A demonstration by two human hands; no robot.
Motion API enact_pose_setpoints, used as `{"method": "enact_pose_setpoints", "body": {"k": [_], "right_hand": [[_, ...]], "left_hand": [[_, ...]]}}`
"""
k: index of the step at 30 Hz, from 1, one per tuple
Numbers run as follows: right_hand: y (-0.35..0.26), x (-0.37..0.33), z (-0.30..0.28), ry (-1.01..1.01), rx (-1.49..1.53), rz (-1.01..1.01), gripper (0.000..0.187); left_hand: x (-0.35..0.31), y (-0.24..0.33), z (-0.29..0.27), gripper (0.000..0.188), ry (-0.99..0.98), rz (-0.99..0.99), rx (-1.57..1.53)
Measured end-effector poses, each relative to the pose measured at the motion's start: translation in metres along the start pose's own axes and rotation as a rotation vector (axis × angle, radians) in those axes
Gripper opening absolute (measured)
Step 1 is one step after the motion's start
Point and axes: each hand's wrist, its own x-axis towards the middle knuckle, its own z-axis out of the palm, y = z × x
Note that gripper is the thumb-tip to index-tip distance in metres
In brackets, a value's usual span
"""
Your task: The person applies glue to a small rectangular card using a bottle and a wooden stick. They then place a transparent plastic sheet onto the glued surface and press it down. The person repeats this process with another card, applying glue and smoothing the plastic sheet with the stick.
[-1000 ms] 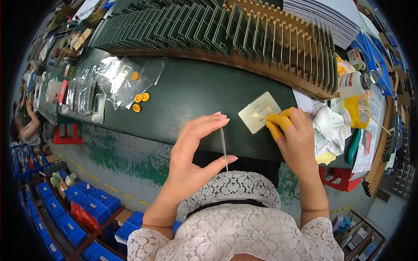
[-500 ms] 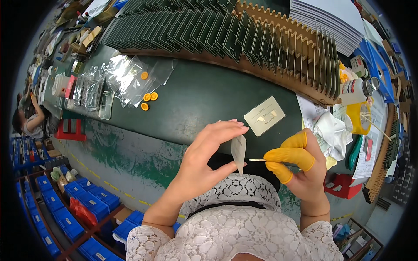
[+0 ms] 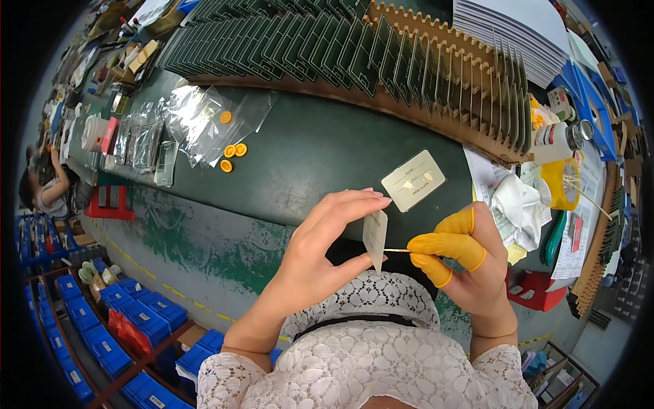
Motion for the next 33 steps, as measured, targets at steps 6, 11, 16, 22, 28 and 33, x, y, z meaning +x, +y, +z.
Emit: {"method": "enact_pose_setpoints", "body": {"k": [6,11,16,22,28,33], "right_hand": [[-0.0014,-0.0006,-0.0015,-0.024,-0.014,-0.014,0.030],[-0.0028,-0.0012,-0.0030,-0.050,-0.029,-0.021,0.030],[-0.0033,-0.0016,-0.0034,-0.060,-0.027,-0.026,0.030],[-0.0038,-0.0019,-0.0038,-0.074,-0.037,-0.041,0.030],[-0.0054,-0.0011,-0.0044,-0.082,-0.031,-0.048,0.031],[-0.0053,-0.0017,-0.0032,-0.080,-0.031,-0.046,0.032]], "left_hand": [[0.0003,-0.0009,-0.0015,0.062,-0.017,-0.009,-0.021],[0.0001,-0.0033,-0.0006,0.063,0.000,-0.006,0.008],[0.0000,-0.0034,0.0000,0.064,0.011,0.000,0.009],[-0.0010,-0.0045,-0.0003,0.066,0.016,0.005,0.008],[-0.0004,-0.0017,-0.0002,0.067,0.031,-0.019,0.004],[-0.0011,-0.0024,-0.0005,0.067,0.029,-0.021,0.000]]}}
